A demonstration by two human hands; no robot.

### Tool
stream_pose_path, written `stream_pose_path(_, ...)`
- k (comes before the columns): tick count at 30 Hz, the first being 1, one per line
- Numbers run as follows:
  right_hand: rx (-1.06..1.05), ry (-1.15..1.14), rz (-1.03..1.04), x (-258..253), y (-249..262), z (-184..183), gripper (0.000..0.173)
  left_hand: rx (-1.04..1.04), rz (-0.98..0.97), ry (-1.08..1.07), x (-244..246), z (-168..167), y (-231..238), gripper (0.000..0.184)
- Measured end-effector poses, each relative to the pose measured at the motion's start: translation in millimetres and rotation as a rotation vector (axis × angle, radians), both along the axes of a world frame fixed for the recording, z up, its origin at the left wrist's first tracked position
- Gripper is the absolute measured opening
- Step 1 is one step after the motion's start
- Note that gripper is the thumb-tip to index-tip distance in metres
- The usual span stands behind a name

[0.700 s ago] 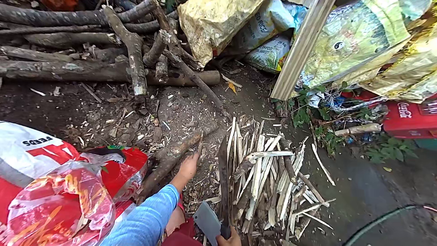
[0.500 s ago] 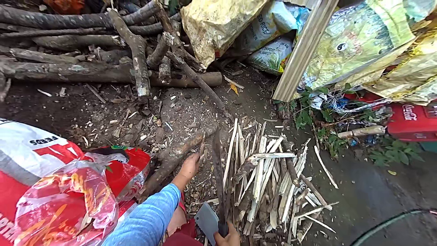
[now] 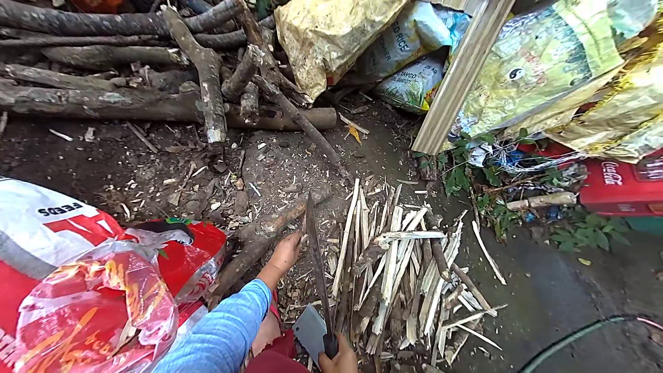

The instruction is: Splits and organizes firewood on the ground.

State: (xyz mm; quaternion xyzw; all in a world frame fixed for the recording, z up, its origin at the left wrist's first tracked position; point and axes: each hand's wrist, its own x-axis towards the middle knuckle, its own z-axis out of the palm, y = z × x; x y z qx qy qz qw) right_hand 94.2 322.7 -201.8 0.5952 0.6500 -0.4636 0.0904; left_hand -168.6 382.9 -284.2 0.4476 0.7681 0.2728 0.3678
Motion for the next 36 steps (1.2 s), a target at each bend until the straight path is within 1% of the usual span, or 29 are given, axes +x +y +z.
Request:
stream_pose_path(3, 0.006, 0.008, 0.001, 0.6, 2.2, 2.9, 0.047, -0.015, -0.012, 0.005, -0.9, 6.3, 2.0, 0.037)
stream_pose_path(6, 0.034, -0.019, 0.017, 2.1, -0.6, 8.4, 0.05, 0.078, -0.005, 0.021, 2.5, 15.2, 2.3, 0.036)
stream_pose_path(7, 0.024, -0.05, 0.028, 2.3, -2.7, 8.9, 0.051, 0.092, -0.011, 0.016, 4.1, 12.2, 1.4, 0.036)
stream_pose_path(10, -0.042, -0.135, 0.047, -0.9, -0.3, 10.1, 0.051, 0.033, -0.049, -0.018, 3.2, -1.4, 2.3, 0.038)
stream_pose_path(13, -0.002, -0.126, 0.026, -0.1, 1.9, 14.3, 0.05, 0.008, -0.087, -0.005, 0.7, 8.6, 10.2, 0.038)
stream_pose_path(15, 0.014, -0.125, 0.026, 1.1, 1.9, 12.8, 0.051, 0.046, -0.08, 0.011, 2.9, 11.7, 11.5, 0.038)
stream_pose_path(18, -0.042, -0.19, 0.049, -0.1, 2.1, 10.0, 0.049, -0.017, -0.087, -0.001, 6.0, -2.2, 8.7, 0.04)
stream_pose_path(19, -0.03, -0.182, 0.046, -0.7, 5.3, 11.1, 0.049, -0.018, -0.085, -0.001, 5.2, -2.1, 12.6, 0.04)
stream_pose_path(21, 0.027, -0.121, 0.019, 2.2, 4.5, 13.5, 0.05, 0.046, -0.069, 0.01, 6.2, 5.8, 15.4, 0.04)
stream_pose_path(23, 0.058, -0.109, 0.012, 4.7, 0.1, 11.7, 0.049, 0.117, -0.063, 0.021, 7.8, 12.5, 14.5, 0.038)
stream_pose_path(24, 0.043, -0.129, 0.017, 4.8, -1.8, 8.4, 0.048, 0.102, -0.065, 0.006, 7.3, 11.3, 12.5, 0.039)
stream_pose_path(25, 0.01, -0.159, 0.022, 4.0, -1.3, 6.1, 0.048, 0.051, -0.064, -0.026, 6.2, 7.2, 9.5, 0.046)
stream_pose_path(27, -0.017, -0.159, 0.001, 1.4, 7.5, 7.2, 0.048, -0.022, -0.002, -0.076, 3.1, 2.2, 2.8, 0.067)
stream_pose_path(29, 0.034, -0.076, -0.033, 4.4, 12.9, 13.8, 0.048, 0.01, 0.117, -0.082, 1.3, 5.5, -12.5, 0.079)
stream_pose_path(31, 0.103, -0.01, -0.049, 11.4, 6.0, 16.8, 0.047, 0.094, 0.21, -0.053, 0.7, 8.9, -38.8, 0.077)
stream_pose_path(33, 0.132, -0.023, -0.044, 15.5, -0.5, 7.3, 0.047, 0.159, 0.288, -0.01, -0.6, 8.7, -62.9, 0.072)
stream_pose_path(36, 0.006, -0.143, -0.032, 11.7, 5.2, -11.0, 0.048, 0.153, 0.336, 0.022, 2.0, 10.3, -87.8, 0.067)
